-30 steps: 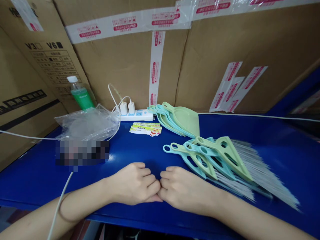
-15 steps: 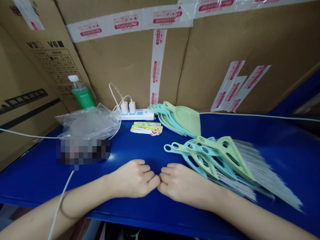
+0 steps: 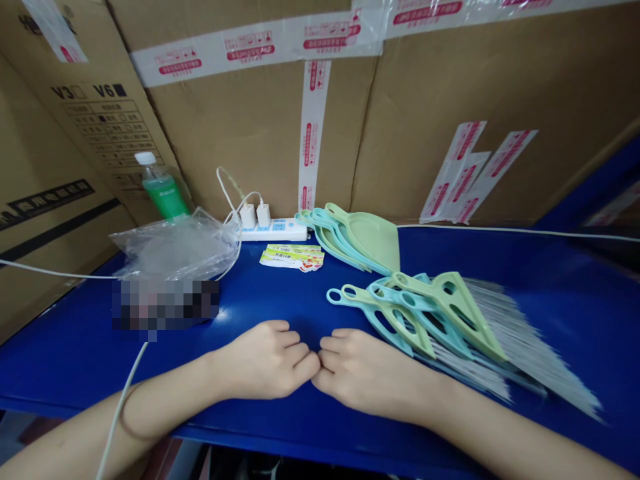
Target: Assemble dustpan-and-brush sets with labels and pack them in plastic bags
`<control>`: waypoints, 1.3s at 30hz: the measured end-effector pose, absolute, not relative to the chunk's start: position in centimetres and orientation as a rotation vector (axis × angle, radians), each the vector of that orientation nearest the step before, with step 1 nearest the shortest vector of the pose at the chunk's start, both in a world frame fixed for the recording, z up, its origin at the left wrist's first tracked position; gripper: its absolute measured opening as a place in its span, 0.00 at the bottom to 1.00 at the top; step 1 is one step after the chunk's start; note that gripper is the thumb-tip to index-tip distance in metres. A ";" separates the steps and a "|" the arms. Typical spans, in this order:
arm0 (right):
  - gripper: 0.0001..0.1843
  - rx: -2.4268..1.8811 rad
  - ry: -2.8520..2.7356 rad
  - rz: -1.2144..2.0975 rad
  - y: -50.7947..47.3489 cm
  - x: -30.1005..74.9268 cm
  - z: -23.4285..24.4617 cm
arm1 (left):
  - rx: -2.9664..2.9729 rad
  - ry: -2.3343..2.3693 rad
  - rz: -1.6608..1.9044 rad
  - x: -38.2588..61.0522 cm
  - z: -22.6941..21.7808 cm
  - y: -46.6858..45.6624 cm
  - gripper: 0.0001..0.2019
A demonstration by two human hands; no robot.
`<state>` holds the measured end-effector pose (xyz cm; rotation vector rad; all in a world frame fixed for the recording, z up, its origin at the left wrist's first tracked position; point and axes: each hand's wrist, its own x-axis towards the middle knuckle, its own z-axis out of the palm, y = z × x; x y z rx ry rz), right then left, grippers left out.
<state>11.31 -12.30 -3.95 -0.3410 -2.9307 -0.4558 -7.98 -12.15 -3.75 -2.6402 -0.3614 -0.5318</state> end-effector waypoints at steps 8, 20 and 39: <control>0.12 -0.389 -2.890 -0.368 -12.5 11.2 -4.1 | -2.632 -0.351 -0.511 -8.0 -3.7 -12.2 0.21; 0.15 -0.450 -2.995 -0.255 -12.4 11.3 -3.3 | -2.644 -0.376 -0.481 -8.0 -3.7 -12.3 0.21; 0.18 -0.507 -2.998 -0.195 -12.0 11.4 -3.5 | -2.663 -0.402 -0.418 -8.1 -3.9 -12.2 0.21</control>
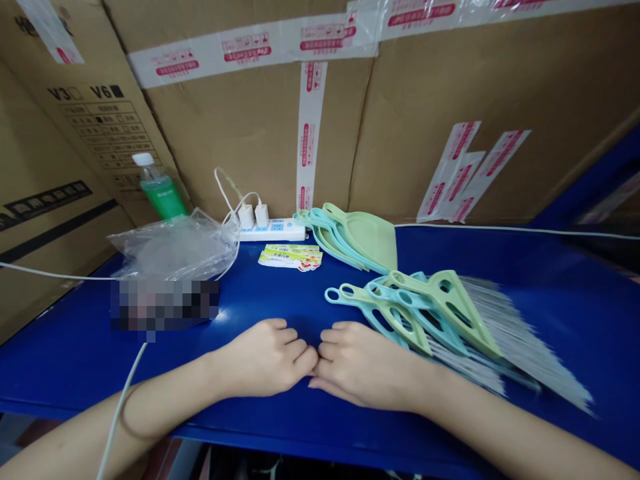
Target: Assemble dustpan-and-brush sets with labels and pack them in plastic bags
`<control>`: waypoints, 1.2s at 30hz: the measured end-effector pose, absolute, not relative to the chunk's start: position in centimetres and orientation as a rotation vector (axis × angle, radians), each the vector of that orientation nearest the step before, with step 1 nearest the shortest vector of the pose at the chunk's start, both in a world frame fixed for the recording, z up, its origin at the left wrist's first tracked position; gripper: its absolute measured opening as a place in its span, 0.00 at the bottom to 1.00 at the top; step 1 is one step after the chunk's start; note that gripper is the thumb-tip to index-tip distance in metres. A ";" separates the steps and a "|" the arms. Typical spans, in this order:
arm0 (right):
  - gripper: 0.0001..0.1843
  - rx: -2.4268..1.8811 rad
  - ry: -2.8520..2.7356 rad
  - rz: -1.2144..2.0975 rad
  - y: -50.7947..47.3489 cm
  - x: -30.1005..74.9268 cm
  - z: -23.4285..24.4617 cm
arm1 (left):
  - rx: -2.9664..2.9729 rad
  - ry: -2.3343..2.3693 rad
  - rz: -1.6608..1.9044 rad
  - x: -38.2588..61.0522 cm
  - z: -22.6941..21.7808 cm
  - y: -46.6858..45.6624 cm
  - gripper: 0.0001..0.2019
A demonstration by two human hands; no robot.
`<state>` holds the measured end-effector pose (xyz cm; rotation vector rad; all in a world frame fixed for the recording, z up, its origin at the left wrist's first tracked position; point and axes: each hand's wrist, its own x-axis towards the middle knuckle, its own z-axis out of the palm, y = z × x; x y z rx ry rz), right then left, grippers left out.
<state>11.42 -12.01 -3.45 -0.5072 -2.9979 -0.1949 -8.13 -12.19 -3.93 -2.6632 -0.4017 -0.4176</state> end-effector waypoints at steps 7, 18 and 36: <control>0.16 -0.591 -3.013 -0.170 -11.9 11.4 -3.5 | -2.626 -0.412 -0.439 -8.0 -3.9 -12.2 0.20; 0.12 -0.690 -3.058 -0.179 -11.8 11.6 -2.6 | -2.688 -0.491 -0.374 -8.0 -3.5 -12.5 0.15; 0.14 -1.156 -2.872 -0.189 -10.0 15.2 0.9 | -2.619 -0.480 -0.513 -7.9 -3.7 -12.0 0.20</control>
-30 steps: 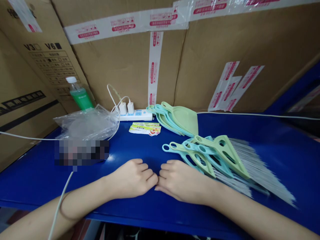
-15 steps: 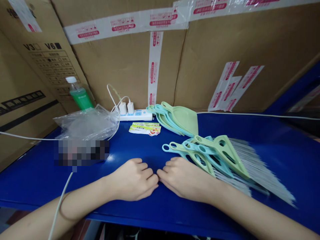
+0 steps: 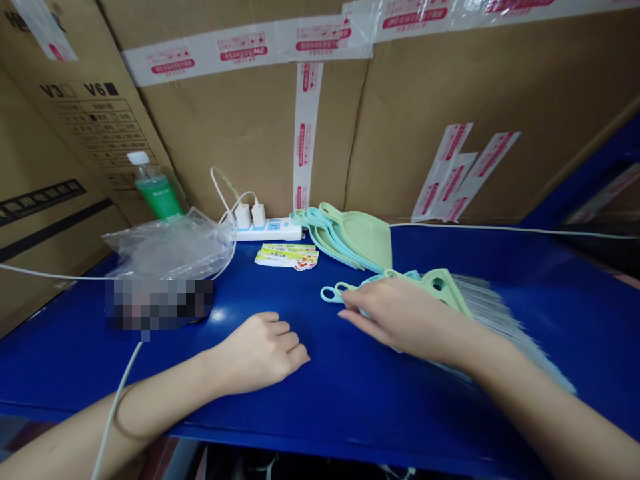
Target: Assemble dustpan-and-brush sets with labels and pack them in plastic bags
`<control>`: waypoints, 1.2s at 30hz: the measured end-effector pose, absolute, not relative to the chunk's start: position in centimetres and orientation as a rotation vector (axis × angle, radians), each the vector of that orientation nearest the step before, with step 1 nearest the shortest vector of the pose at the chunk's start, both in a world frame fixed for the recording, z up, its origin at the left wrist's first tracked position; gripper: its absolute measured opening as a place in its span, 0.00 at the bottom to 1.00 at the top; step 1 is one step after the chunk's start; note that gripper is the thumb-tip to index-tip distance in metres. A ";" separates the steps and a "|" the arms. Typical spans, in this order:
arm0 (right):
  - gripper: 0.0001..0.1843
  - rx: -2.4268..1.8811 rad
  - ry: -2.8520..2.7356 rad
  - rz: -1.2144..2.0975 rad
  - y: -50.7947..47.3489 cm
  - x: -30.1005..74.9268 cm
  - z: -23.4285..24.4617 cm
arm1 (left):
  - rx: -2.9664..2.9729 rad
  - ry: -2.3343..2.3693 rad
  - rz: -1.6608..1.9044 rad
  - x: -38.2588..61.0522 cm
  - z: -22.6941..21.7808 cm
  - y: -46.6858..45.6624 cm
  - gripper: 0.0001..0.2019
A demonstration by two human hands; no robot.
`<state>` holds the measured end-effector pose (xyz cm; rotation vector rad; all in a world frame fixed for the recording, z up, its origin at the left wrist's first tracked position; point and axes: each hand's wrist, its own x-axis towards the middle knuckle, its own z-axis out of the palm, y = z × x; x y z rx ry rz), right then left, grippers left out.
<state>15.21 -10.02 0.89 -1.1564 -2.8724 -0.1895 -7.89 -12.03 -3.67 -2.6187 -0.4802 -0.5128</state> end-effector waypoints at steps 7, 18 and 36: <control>0.13 -1.466 -2.715 0.098 -7.6 20.0 3.2 | -2.619 -0.580 -0.501 -7.7 -3.0 -12.1 0.25; 0.23 -1.840 -2.465 0.350 -6.4 25.5 3.7 | -2.600 -0.619 -0.452 -7.4 -2.5 -11.5 0.27; 0.08 -1.849 -2.598 0.399 -7.9 24.1 5.2 | -2.387 -0.884 -0.577 -3.5 -1.9 -6.1 0.16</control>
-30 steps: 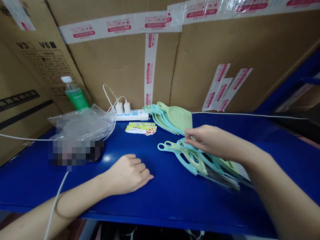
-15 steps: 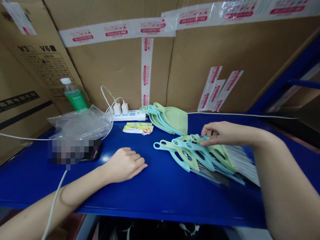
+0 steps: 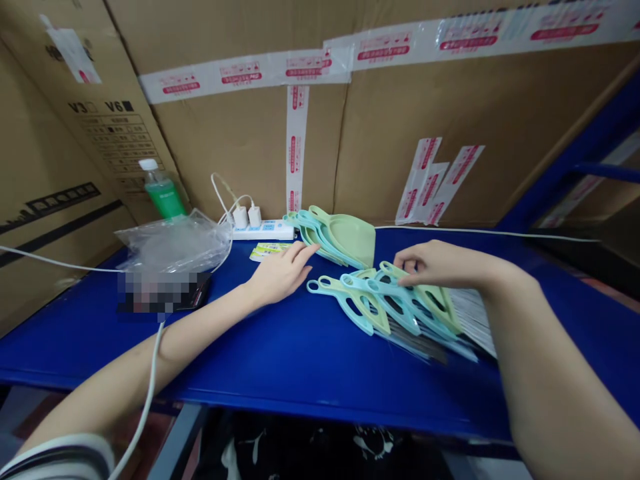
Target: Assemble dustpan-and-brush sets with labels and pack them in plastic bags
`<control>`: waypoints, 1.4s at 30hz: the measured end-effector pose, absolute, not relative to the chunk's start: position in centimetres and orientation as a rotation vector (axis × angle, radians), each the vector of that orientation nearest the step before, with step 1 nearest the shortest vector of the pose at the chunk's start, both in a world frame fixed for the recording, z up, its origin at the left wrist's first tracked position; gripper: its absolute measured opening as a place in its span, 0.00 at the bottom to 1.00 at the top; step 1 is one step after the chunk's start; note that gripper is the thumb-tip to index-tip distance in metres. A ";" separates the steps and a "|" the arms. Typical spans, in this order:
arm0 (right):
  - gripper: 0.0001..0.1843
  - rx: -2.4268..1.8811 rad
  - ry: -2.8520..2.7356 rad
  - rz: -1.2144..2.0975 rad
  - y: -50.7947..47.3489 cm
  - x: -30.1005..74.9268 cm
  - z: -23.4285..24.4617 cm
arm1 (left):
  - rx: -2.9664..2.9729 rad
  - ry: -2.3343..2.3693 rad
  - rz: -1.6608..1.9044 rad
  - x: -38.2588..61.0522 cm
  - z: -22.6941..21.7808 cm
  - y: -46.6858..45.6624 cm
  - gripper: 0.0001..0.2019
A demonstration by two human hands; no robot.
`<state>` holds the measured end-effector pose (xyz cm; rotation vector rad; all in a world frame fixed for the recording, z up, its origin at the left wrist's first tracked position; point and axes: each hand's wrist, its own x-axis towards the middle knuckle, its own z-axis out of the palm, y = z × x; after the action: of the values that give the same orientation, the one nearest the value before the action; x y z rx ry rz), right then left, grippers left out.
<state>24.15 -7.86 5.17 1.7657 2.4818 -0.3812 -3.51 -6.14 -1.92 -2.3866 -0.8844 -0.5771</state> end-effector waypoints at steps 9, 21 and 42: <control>0.07 1.783 2.366 -0.045 -7.9 23.5 5.0 | -2.484 -0.731 -0.430 1.2 -1.1 -2.4 0.17; 0.14 1.758 2.361 0.294 -8.3 21.6 4.8 | -2.482 -0.613 -0.192 3.4 0.8 -0.7 0.09; 0.12 1.290 2.889 0.996 -9.7 18.0 2.6 | -2.369 -0.478 -0.467 -10.4 -1.4 -13.4 0.14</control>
<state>17.99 -9.67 2.57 1.2900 2.8888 0.9963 -10.36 -13.39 -1.35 -2.3695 -0.4782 -0.4670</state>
